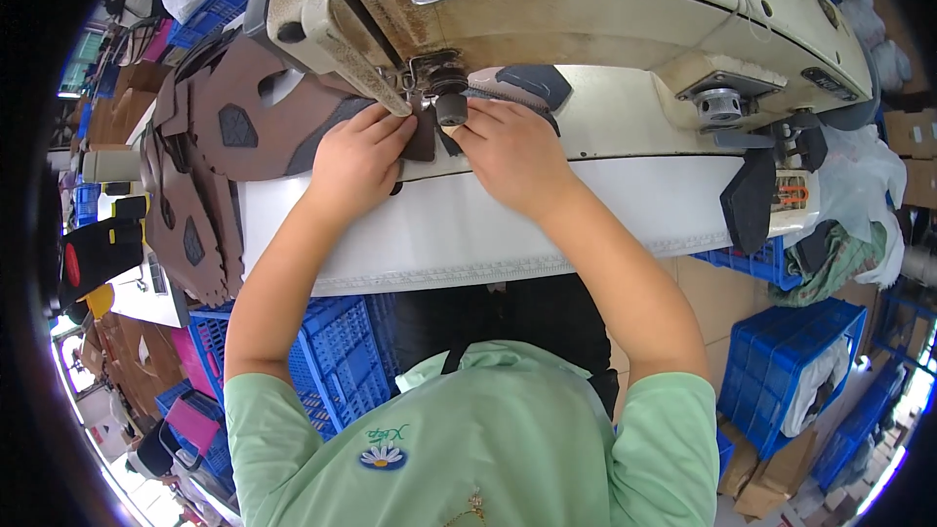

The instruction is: Operating a sewing machine to stitch together components of a shoe upper.

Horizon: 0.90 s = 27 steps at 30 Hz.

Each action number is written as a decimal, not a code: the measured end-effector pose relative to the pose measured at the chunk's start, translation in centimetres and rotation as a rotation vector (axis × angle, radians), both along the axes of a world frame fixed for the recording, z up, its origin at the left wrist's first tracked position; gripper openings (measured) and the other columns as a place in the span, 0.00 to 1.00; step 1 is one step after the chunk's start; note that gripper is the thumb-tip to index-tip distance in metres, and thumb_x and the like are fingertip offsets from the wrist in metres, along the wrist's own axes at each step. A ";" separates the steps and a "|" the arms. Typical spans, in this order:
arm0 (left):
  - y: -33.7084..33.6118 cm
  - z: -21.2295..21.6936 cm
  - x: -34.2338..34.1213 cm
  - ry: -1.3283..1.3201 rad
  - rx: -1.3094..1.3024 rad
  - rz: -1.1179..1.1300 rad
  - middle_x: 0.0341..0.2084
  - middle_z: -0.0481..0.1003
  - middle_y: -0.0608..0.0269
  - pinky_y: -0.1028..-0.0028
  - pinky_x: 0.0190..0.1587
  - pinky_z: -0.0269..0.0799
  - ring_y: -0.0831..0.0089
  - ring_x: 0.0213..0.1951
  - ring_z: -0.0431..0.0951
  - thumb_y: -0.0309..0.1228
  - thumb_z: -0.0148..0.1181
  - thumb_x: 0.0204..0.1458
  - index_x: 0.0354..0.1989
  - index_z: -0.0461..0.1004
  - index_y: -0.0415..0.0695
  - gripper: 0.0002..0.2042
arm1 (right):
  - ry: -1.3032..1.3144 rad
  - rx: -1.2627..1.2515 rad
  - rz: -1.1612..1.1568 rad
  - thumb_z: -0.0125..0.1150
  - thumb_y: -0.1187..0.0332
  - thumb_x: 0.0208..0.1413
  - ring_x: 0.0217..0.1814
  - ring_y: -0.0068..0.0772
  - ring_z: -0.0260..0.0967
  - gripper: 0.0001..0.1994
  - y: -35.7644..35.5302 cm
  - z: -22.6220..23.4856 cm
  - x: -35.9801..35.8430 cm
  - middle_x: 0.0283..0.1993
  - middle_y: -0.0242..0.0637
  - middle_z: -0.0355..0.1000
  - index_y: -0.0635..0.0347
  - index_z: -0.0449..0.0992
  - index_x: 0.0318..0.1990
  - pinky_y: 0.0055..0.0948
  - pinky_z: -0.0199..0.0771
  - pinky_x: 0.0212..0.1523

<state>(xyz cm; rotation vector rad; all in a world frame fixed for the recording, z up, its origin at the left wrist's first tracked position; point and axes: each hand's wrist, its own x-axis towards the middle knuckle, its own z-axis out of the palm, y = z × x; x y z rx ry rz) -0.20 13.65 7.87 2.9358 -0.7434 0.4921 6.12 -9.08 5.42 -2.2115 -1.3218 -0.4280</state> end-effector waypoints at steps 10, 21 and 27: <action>0.2 0.7 0.1 0.164 -0.294 0.077 0.42 0.79 0.58 0.63 0.47 0.75 0.59 0.48 0.77 0.20 0.56 0.38 0.44 0.80 0.43 0.20 | 0.043 -0.134 0.003 0.58 0.71 0.50 0.46 0.37 0.70 0.10 -0.6 2.2 -0.1 0.38 0.31 0.73 0.54 0.80 0.40 0.37 0.73 0.48; 0.2 3.4 1.7 0.540 -0.411 0.231 0.36 0.81 0.54 0.65 0.46 0.75 0.56 0.41 0.79 0.18 0.53 0.39 0.41 0.83 0.43 0.19 | -0.123 -0.134 0.086 0.60 0.67 0.52 0.40 0.32 0.68 0.04 -1.4 1.4 0.4 0.31 0.28 0.69 0.55 0.78 0.31 0.33 0.74 0.39; 0.2 1.9 1.5 0.236 -0.266 0.098 0.42 0.79 0.58 0.64 0.45 0.75 0.61 0.44 0.78 0.22 0.54 0.41 0.35 0.83 0.44 0.14 | -0.193 -0.085 0.042 0.59 0.68 0.52 0.40 0.32 0.67 0.05 -0.6 1.3 0.4 0.30 0.29 0.67 0.57 0.77 0.30 0.32 0.73 0.38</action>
